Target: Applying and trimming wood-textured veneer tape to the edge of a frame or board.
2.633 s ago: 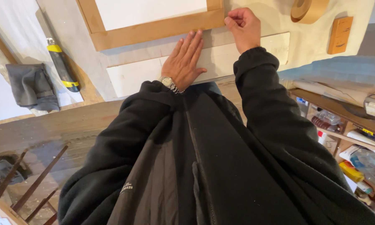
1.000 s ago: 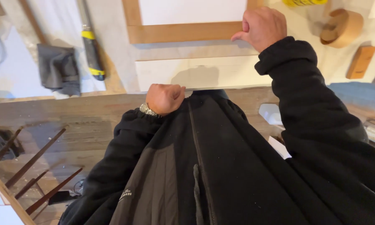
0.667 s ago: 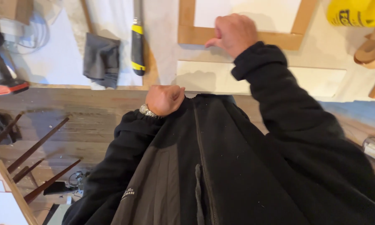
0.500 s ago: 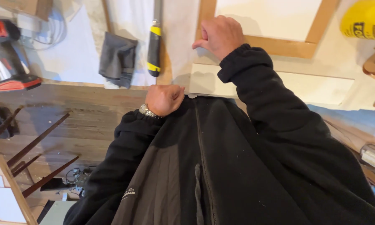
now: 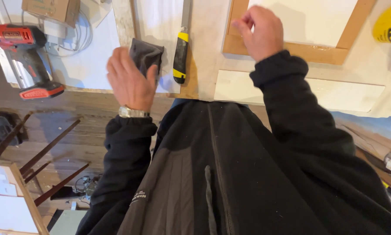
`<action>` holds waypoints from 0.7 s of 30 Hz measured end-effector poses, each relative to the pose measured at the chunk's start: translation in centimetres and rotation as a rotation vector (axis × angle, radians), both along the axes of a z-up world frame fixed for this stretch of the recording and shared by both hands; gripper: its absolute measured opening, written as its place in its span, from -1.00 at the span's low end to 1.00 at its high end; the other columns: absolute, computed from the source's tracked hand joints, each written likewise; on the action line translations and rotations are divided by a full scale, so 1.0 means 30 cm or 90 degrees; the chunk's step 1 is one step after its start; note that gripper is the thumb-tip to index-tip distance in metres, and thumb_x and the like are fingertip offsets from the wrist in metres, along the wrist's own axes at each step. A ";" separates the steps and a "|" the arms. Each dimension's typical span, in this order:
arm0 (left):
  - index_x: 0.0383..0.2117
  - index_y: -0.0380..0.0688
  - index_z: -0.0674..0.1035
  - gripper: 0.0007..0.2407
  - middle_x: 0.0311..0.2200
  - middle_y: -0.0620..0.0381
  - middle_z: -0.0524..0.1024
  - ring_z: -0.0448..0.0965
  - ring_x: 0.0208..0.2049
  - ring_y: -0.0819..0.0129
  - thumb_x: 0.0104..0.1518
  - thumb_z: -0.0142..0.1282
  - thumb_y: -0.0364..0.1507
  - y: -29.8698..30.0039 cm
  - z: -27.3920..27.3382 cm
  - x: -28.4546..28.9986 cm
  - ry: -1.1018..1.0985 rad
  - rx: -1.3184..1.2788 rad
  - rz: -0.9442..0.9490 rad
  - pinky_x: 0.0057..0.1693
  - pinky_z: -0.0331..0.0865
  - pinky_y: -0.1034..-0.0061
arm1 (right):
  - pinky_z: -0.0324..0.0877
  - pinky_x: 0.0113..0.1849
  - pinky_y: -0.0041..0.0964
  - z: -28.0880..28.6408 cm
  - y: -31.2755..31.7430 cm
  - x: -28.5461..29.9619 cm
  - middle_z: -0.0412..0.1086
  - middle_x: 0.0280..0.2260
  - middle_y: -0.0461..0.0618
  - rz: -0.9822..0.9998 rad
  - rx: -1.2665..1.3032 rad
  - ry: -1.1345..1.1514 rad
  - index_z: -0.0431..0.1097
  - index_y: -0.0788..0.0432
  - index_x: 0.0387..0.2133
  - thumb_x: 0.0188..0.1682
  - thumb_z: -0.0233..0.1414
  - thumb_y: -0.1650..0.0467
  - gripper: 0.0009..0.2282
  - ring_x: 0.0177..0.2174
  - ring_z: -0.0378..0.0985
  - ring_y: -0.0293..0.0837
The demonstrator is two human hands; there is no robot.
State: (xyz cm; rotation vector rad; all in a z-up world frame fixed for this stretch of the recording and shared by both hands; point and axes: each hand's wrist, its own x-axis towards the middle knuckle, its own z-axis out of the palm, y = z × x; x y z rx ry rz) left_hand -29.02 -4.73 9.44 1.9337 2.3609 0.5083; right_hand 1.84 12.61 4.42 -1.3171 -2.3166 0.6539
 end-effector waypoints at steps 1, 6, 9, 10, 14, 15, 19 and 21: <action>0.18 -0.41 0.32 -0.30 -0.03 -0.21 0.48 0.35 0.06 -0.05 0.01 0.46 -0.23 0.002 -0.020 -0.029 0.056 -0.039 0.039 0.05 0.31 0.13 | 0.31 -0.42 -0.26 0.005 -0.026 0.015 0.34 -0.51 -0.04 0.012 0.032 0.007 0.37 0.19 -0.43 0.15 0.32 0.36 -0.72 -0.52 0.35 -0.17; 0.12 -0.32 0.47 -0.41 -0.26 0.02 0.55 0.49 -0.19 0.07 0.03 0.46 -0.25 0.019 -0.035 -0.080 -0.190 -0.201 0.174 -0.06 0.37 0.17 | 0.38 -0.40 -0.39 0.071 -0.156 -0.011 0.46 -0.43 -0.07 -0.093 -0.215 0.089 0.44 0.20 -0.35 0.14 0.22 0.38 -0.84 -0.49 0.41 -0.27; -0.02 -0.25 0.57 -0.58 -0.33 0.01 0.54 0.53 -0.31 0.13 0.12 0.39 -0.22 0.005 -0.075 -0.085 -0.327 -0.254 0.232 -0.14 0.41 0.24 | 0.44 -0.35 -0.39 0.085 -0.224 -0.049 0.51 -0.39 -0.07 -0.096 -0.330 0.165 0.46 0.20 -0.30 0.12 0.18 0.39 -0.88 -0.45 0.47 -0.27; -0.11 -0.27 0.60 -0.65 -0.35 0.02 0.55 0.54 -0.35 0.16 0.19 0.36 -0.23 -0.005 -0.103 -0.087 -0.361 -0.222 0.230 -0.16 0.42 0.25 | 0.49 -0.29 -0.38 0.086 -0.243 -0.061 0.52 -0.37 -0.05 -0.072 -0.356 0.203 0.47 0.21 -0.26 0.11 0.18 0.39 -0.89 -0.41 0.51 -0.27; -0.31 -0.31 0.61 -0.76 -0.36 -0.10 0.53 0.51 -0.36 0.03 0.13 0.39 -0.36 -0.009 -0.046 -0.038 -0.169 -0.166 0.091 -0.22 0.40 0.17 | 0.52 -0.24 -0.34 0.159 -0.269 -0.111 0.52 -0.35 -0.05 -0.023 -0.366 0.265 0.44 0.24 -0.25 0.12 0.19 0.36 -0.84 -0.35 0.57 -0.25; -0.31 -0.30 0.57 -0.78 -0.30 -0.16 0.53 0.52 -0.29 0.02 0.11 0.38 -0.41 -0.004 0.003 -0.015 -0.151 -0.080 0.024 -0.18 0.41 0.23 | 0.52 -0.19 -0.31 0.181 -0.271 -0.115 0.52 -0.31 -0.04 -0.018 -0.379 0.249 0.43 0.24 -0.22 0.10 0.21 0.33 -0.80 -0.31 0.57 -0.22; -0.22 -0.30 0.52 -0.80 -0.37 -0.03 0.59 0.61 -0.38 0.25 0.18 0.29 -0.45 0.048 0.195 0.121 -0.401 -0.251 0.048 -0.22 0.43 0.47 | 0.34 0.03 -0.11 0.277 -0.276 -0.123 0.34 0.06 0.22 0.111 -0.242 0.349 0.23 0.36 0.12 0.03 0.21 0.27 -0.49 0.07 0.38 0.05; -0.19 -0.28 0.52 -0.80 -0.34 0.01 0.59 0.60 -0.35 0.30 0.18 0.27 -0.46 0.055 0.214 0.189 -0.544 -0.266 0.000 -0.21 0.45 0.52 | 0.24 0.10 -0.03 0.248 -0.293 -0.098 0.27 0.12 0.29 0.132 -0.229 0.388 0.12 0.41 0.20 0.02 0.22 0.26 -0.38 0.13 0.31 0.13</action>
